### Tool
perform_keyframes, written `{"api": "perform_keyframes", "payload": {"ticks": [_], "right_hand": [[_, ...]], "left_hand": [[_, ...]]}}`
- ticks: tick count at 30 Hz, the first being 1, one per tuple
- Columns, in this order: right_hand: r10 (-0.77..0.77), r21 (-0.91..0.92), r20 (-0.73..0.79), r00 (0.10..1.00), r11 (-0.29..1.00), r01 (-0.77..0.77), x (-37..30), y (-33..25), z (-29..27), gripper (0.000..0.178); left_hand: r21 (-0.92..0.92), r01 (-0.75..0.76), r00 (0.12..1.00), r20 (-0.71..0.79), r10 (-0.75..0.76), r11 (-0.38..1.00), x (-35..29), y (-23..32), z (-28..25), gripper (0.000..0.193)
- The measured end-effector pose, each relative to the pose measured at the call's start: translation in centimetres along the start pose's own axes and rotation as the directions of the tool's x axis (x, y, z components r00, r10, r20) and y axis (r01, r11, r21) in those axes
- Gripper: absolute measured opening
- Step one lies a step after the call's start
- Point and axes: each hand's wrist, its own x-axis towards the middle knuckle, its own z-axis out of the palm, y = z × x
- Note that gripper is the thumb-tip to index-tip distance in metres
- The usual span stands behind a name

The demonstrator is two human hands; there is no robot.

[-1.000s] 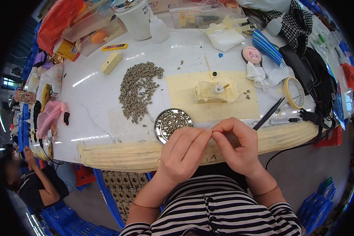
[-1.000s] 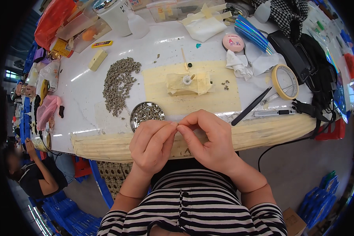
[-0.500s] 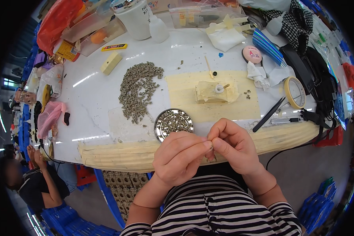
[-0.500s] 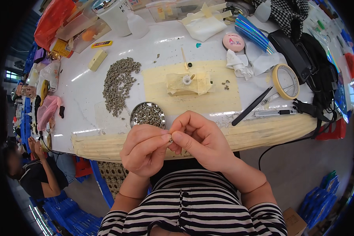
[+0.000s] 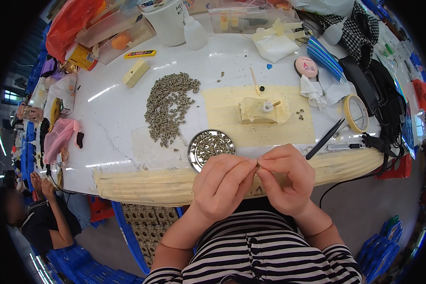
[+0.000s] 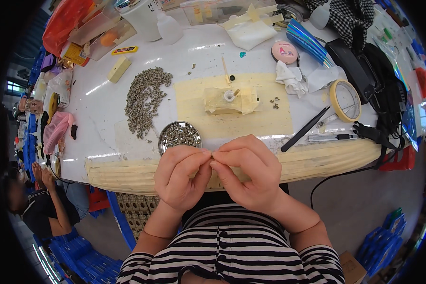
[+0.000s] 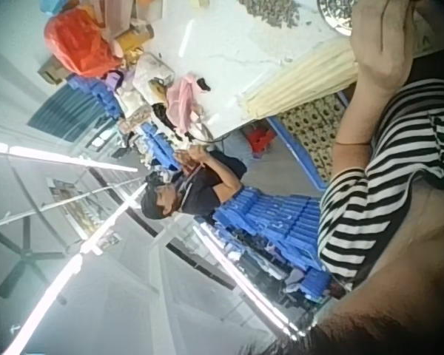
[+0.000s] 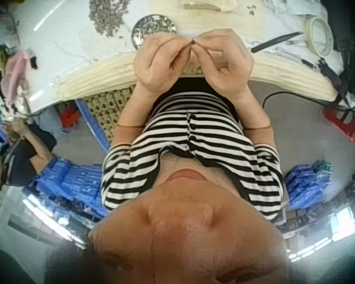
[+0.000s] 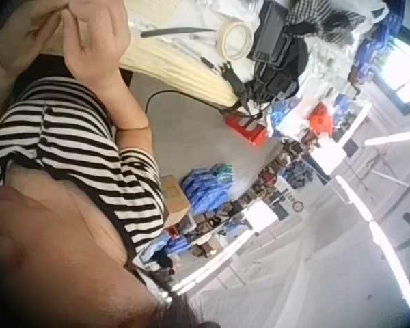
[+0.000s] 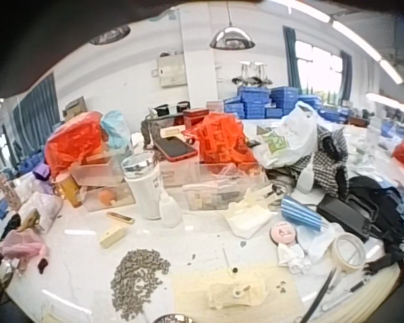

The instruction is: The person picks up a small metal piece and a plastic component from the table and joins them together by hand.

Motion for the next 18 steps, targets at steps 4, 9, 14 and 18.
{"api": "perform_keyframes", "payload": {"ticks": [4,9,14,18], "right_hand": [[-0.227,-0.3,0.051,0.972,0.925,0.232,0.47,-0.05,0.07,0.025],[-0.148,-0.255,0.039,0.988,0.955,0.153,0.7,0.18,-0.23,0.022],[0.116,-0.085,0.027,0.993,0.99,-0.113,0.48,0.31,-0.5,0.014],[0.215,-0.016,0.085,0.973,0.977,-0.214,0.38,0.32,-0.91,0.009]], "left_hand": [[0.009,0.015,1.0,0.005,-0.015,1.0,-0.11,-0.28,0.25,0.026],[0.034,0.035,0.998,0.058,-0.037,0.999,0.05,-0.25,0.31,0.026],[0.031,-0.014,0.999,0.037,0.013,0.999,0.17,-0.11,0.51,0.025],[0.035,-0.033,0.999,0.044,0.032,0.999,0.2,-0.15,0.45,0.024]]}}
